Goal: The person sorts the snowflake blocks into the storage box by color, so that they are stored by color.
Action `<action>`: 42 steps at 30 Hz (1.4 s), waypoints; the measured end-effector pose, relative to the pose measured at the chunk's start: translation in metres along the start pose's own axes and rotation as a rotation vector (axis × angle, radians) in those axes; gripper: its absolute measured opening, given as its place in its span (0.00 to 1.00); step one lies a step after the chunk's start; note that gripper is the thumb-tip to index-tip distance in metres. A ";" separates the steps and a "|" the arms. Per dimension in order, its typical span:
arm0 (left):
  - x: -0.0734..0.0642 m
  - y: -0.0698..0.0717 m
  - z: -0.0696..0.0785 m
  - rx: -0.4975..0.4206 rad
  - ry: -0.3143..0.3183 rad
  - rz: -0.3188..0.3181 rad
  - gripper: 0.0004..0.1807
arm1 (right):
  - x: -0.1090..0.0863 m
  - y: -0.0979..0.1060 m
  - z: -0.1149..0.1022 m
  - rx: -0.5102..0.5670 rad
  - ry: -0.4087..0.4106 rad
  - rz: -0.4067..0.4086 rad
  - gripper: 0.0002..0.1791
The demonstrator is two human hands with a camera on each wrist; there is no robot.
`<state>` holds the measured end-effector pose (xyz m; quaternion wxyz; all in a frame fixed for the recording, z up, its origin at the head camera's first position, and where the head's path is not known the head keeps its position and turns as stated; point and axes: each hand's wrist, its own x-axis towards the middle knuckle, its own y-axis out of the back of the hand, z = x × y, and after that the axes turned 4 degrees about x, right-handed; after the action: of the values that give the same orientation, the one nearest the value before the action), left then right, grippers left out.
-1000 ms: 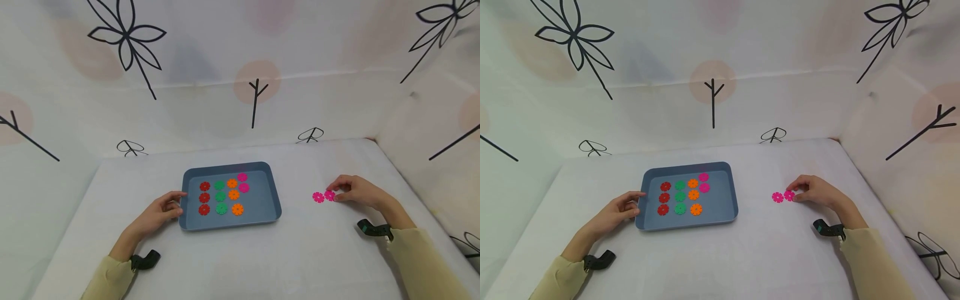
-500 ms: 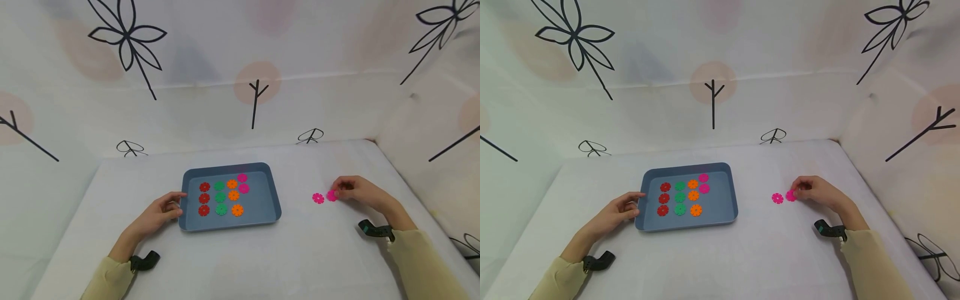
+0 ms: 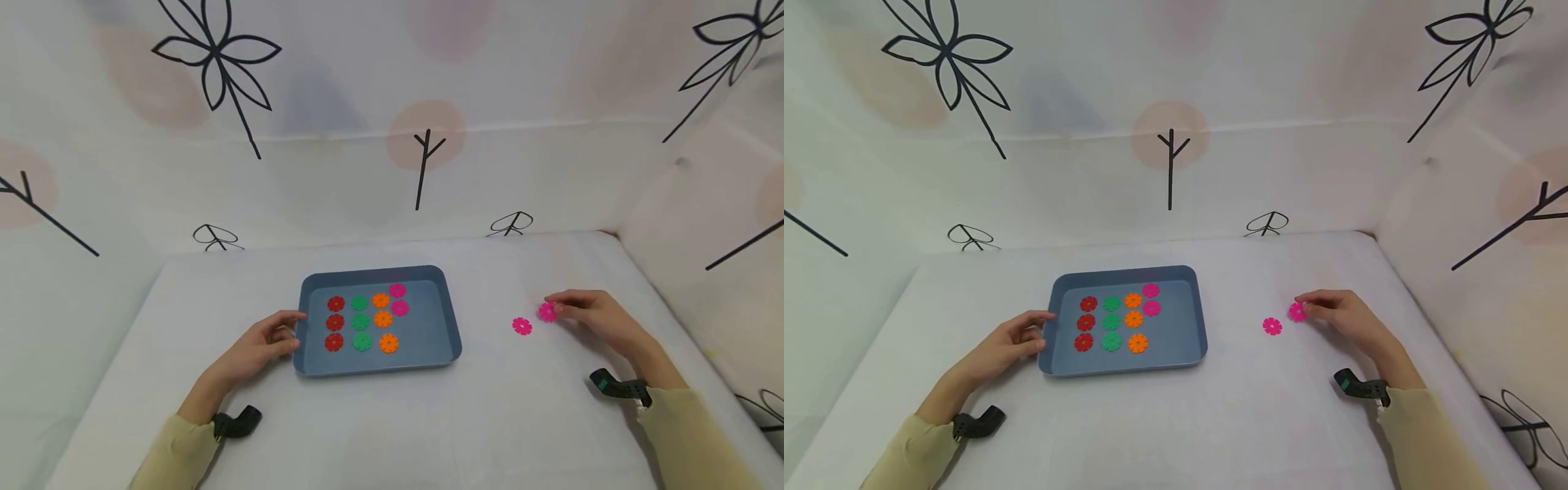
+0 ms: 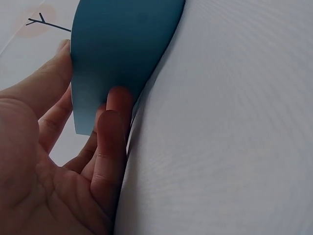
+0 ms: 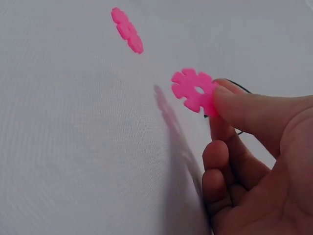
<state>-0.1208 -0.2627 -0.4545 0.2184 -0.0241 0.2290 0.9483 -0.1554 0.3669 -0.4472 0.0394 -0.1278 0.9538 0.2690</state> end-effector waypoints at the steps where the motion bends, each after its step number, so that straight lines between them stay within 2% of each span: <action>1: 0.000 0.000 0.000 0.004 0.000 0.000 0.29 | 0.000 0.000 0.000 0.005 0.006 0.016 0.22; 5: 0.001 0.000 0.001 0.013 0.002 -0.001 0.29 | -0.001 0.002 -0.002 0.028 0.040 0.056 0.20; 11: 0.001 0.000 0.000 0.007 -0.009 -0.003 0.29 | 0.000 0.001 -0.010 0.006 0.085 0.058 0.18; 17: 0.001 0.000 -0.001 0.000 -0.011 -0.008 0.29 | 0.003 -0.009 -0.025 0.058 0.174 0.039 0.13; 20: 0.000 0.000 -0.001 0.007 -0.009 -0.006 0.28 | 0.005 -0.017 -0.034 0.071 0.191 0.020 0.13; 28: 0.000 -0.001 0.000 -0.015 -0.020 0.002 0.28 | 0.016 -0.044 -0.059 0.034 0.144 -0.052 0.15; 35: 0.001 -0.001 -0.001 -0.011 -0.022 -0.006 0.28 | 0.028 -0.066 -0.081 0.083 0.239 -0.143 0.13; 42: 0.001 0.001 0.000 -0.007 -0.026 -0.009 0.28 | 0.044 -0.086 -0.106 0.056 0.318 -0.210 0.10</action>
<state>-0.1220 -0.2627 -0.4543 0.2256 -0.0134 0.2226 0.9484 -0.1752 0.2305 -0.4062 -0.0805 -0.2664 0.9365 0.2132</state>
